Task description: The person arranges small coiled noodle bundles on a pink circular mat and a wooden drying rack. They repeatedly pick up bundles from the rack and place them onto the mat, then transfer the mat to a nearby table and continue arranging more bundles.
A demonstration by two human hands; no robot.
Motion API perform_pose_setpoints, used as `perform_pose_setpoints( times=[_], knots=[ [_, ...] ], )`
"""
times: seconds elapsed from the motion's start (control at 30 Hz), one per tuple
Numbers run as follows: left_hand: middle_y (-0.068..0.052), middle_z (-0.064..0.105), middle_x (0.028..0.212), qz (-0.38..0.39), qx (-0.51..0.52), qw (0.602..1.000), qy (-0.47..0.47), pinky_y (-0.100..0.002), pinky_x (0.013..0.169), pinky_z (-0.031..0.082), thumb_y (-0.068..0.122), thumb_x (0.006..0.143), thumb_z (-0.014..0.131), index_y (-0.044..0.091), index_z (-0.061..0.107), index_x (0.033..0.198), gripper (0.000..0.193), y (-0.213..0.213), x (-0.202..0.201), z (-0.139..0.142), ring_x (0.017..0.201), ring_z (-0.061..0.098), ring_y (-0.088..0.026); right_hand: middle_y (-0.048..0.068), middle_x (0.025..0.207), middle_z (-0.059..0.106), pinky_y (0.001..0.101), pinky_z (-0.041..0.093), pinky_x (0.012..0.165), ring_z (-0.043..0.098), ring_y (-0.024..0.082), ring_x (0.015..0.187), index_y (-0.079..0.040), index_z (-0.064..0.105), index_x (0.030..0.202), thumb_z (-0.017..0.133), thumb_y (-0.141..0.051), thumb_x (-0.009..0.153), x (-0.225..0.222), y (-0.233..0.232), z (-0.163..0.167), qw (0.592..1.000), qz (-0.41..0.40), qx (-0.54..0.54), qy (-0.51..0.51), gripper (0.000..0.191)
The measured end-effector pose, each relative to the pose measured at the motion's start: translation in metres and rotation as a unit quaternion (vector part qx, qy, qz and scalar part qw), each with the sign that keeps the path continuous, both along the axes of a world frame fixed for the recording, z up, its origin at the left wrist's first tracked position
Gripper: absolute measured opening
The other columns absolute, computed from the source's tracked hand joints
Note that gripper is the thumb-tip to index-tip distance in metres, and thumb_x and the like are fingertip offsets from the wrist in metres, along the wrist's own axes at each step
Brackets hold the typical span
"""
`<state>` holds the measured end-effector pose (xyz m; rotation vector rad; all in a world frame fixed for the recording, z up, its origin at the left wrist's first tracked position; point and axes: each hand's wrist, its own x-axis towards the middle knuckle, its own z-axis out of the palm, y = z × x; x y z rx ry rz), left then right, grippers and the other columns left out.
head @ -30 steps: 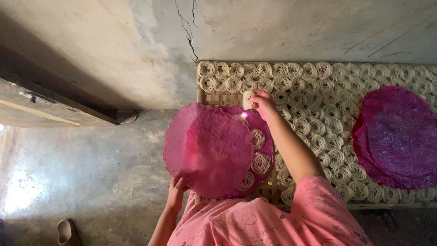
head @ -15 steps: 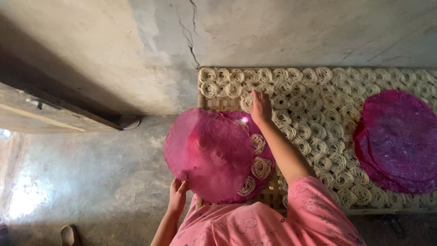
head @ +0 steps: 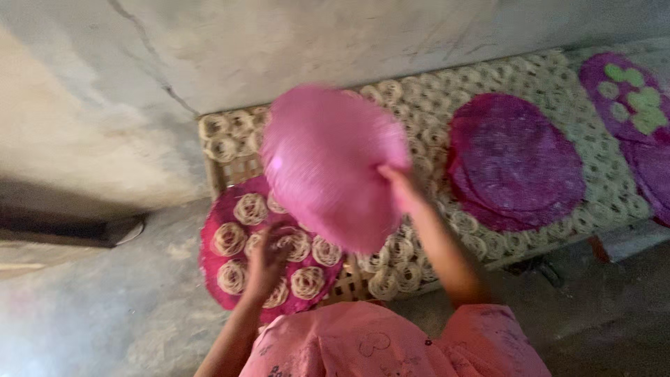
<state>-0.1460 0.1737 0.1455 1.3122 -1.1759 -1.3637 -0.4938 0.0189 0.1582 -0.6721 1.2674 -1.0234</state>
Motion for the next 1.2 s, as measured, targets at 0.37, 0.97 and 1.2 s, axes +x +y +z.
perform_pose_setpoints(
  times=[0.37, 0.97, 1.2],
  knots=[
    [-0.015, 0.060, 0.112, 0.265, 0.095, 0.934, -0.221, -0.036, 0.088, 0.046, 0.011, 0.094, 0.074, -0.001, 0.057, 0.123, 0.035, 0.077, 0.088, -0.150, 0.101, 0.056, -0.024, 0.011, 0.143, 0.060, 0.0509, 0.045, 0.108, 0.059, 0.024, 0.131, -0.010, 0.061, 0.139, 0.060, -0.019, 0.090, -0.397, 0.022, -0.024, 0.896, -0.422, -0.068, 0.117, 0.050],
    [-0.007, 0.064, 0.116, 0.210, 0.026, 0.974, -0.080, -0.027, 0.076, 0.052, -0.013, 0.085, 0.056, 0.006, 0.043, 0.141, 0.061, 0.135, 0.081, -0.167, 0.096, 0.062, -0.015, 0.006, 0.105, 0.070, 0.0286, 0.057, 0.074, 0.067, 0.016, 0.081, -0.005, 0.071, 0.111, 0.076, -0.003, 0.088, 0.046, 0.086, -0.111, 0.862, 0.187, -0.324, 0.343, 0.023],
    [-0.010, 0.059, 0.128, 0.177, 0.074, 0.979, 0.068, -0.027, 0.086, 0.057, -0.010, 0.080, 0.066, 0.011, 0.026, 0.151, 0.084, 0.201, 0.081, -0.175, 0.109, 0.063, -0.015, 0.005, 0.102, 0.068, 0.0377, 0.055, 0.069, 0.067, 0.021, 0.076, -0.005, 0.070, 0.096, 0.089, -0.024, 0.075, 0.159, 0.073, -0.077, 0.687, 0.411, -0.281, 0.530, 0.034]
  ],
)
